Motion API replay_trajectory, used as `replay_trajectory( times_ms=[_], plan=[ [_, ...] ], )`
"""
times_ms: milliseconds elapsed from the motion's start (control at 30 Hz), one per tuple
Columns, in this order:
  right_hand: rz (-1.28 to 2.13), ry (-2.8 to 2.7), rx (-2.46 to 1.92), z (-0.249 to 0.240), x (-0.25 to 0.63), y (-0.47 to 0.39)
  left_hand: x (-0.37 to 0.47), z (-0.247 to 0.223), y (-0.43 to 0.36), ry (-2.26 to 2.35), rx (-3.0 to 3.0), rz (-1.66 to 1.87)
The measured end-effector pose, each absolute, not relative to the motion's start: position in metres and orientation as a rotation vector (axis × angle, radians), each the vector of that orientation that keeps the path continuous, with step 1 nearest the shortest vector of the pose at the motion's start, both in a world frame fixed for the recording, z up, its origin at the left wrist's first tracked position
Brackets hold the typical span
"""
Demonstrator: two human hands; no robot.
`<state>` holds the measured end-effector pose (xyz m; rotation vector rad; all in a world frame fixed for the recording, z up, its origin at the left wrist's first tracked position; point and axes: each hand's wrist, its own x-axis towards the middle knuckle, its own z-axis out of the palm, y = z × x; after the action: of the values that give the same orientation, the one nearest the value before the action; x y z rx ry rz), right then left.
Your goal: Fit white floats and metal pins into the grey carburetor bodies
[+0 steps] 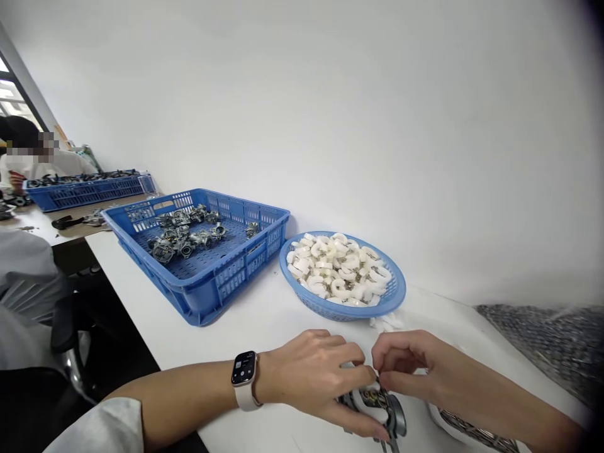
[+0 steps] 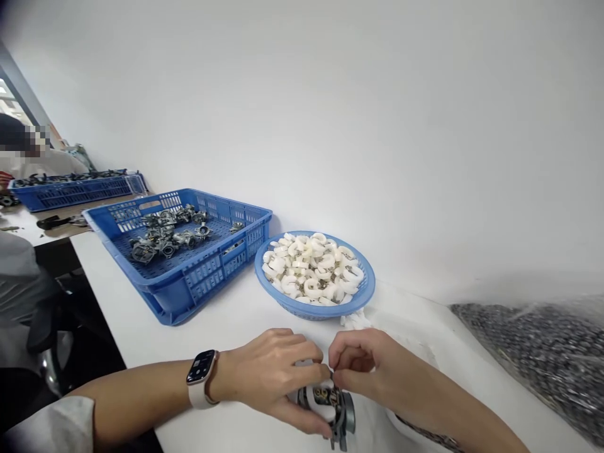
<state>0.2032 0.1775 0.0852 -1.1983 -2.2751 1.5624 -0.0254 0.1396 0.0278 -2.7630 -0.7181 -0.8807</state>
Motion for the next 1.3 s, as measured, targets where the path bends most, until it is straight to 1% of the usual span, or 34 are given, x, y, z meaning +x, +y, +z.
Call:
replay_trajectory(
  times_ms=[233, 533, 800, 1167, 1300],
  plan=[
    [1.508, -2.308, -1.22, 0.092, 0.203, 0.175, -0.025, 0.026, 0.139, -0.715, -2.776, -0.876],
    [1.524, -2.288, -1.176, 0.09, 0.202, 0.175, -0.025, 0.026, 0.139, -0.721, -2.761, -0.918],
    [1.542, -2.247, -1.176, 0.104, 0.2, 0.169, -0.029, 0.034, 0.132, -0.779, -2.846, -0.833],
    [1.608, -2.214, -1.139, 0.112, 0.201, 0.167, -0.029, 0.036, 0.131, -0.792, -2.907, -0.883],
    [1.578, -2.218, -1.133, 0.112, 0.201, 0.167, -0.029, 0.034, 0.131, -0.804, -2.92, -0.904]
  ],
)
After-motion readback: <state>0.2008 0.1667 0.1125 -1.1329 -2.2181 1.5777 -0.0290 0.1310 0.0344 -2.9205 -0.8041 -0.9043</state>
